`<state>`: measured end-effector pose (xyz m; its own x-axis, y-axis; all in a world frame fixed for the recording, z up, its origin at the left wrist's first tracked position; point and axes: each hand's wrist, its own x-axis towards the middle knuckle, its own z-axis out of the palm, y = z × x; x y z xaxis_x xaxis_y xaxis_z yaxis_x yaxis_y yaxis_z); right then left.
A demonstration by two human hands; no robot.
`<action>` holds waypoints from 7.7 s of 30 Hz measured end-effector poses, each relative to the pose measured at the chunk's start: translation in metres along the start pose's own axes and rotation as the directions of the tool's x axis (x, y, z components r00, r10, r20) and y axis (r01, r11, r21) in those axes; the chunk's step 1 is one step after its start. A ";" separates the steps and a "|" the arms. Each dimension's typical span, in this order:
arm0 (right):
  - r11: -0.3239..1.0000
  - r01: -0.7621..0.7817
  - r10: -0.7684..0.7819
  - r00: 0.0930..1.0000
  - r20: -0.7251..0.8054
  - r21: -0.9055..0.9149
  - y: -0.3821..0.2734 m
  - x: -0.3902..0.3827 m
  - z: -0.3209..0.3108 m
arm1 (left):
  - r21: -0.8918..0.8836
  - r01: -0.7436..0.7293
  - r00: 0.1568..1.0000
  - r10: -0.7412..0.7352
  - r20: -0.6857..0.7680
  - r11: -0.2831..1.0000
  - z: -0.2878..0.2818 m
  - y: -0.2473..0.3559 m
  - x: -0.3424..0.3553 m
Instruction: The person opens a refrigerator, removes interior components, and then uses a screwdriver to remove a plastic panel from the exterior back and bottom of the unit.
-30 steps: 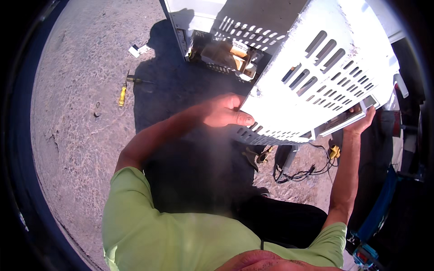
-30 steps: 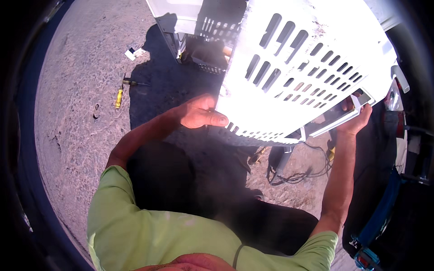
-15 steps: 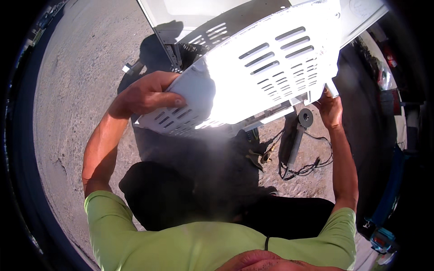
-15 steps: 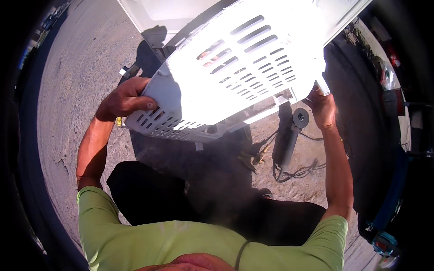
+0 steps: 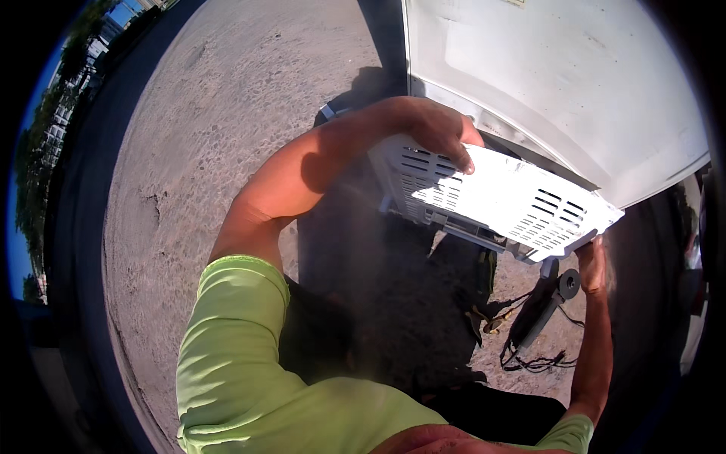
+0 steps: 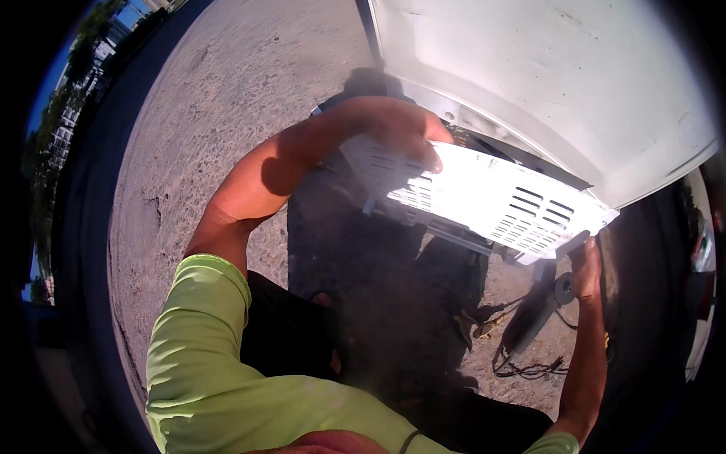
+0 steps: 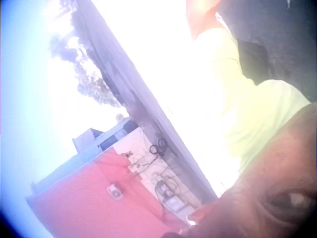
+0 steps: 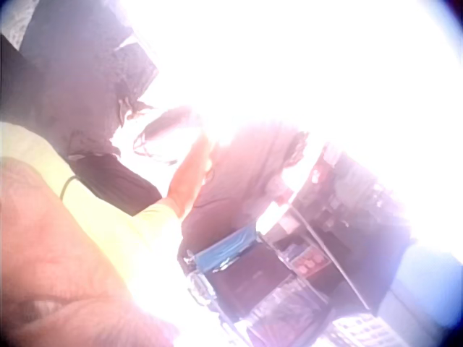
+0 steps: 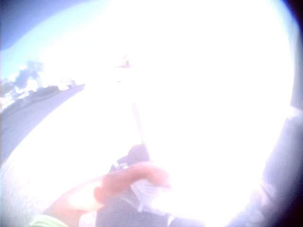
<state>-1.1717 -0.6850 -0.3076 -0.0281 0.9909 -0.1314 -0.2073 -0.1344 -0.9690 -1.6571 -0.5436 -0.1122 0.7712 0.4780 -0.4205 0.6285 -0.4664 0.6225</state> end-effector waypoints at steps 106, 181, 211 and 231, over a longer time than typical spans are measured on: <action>0.776 -0.279 -0.142 0.796 -0.588 -0.566 -0.009 0.010 0.044 | -0.505 -0.125 0.614 -0.333 -0.716 0.854 0.077 -0.191 0.067; 0.598 -0.253 -0.307 0.804 -0.509 -0.760 -0.018 0.016 0.035 | -0.420 -0.114 0.567 -0.288 -0.771 0.900 0.067 -0.193 0.062; 0.857 -0.279 0.005 0.845 -0.535 -0.433 -0.030 0.016 0.040 | -0.304 -0.125 0.508 -0.202 -0.837 0.944 0.066 -0.181 0.060; 0.918 -0.194 -0.039 0.823 -0.566 -0.346 -0.001 0.032 0.024 | -0.365 0.050 0.371 -0.357 -0.858 0.930 0.038 -0.216 0.070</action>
<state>-1.1963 -0.6529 -0.3058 0.5384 0.8212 -0.1890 0.1534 -0.3160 -0.9363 -1.7350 -0.4381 -0.3013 -0.0252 0.9818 0.1883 0.5862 -0.1380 0.7983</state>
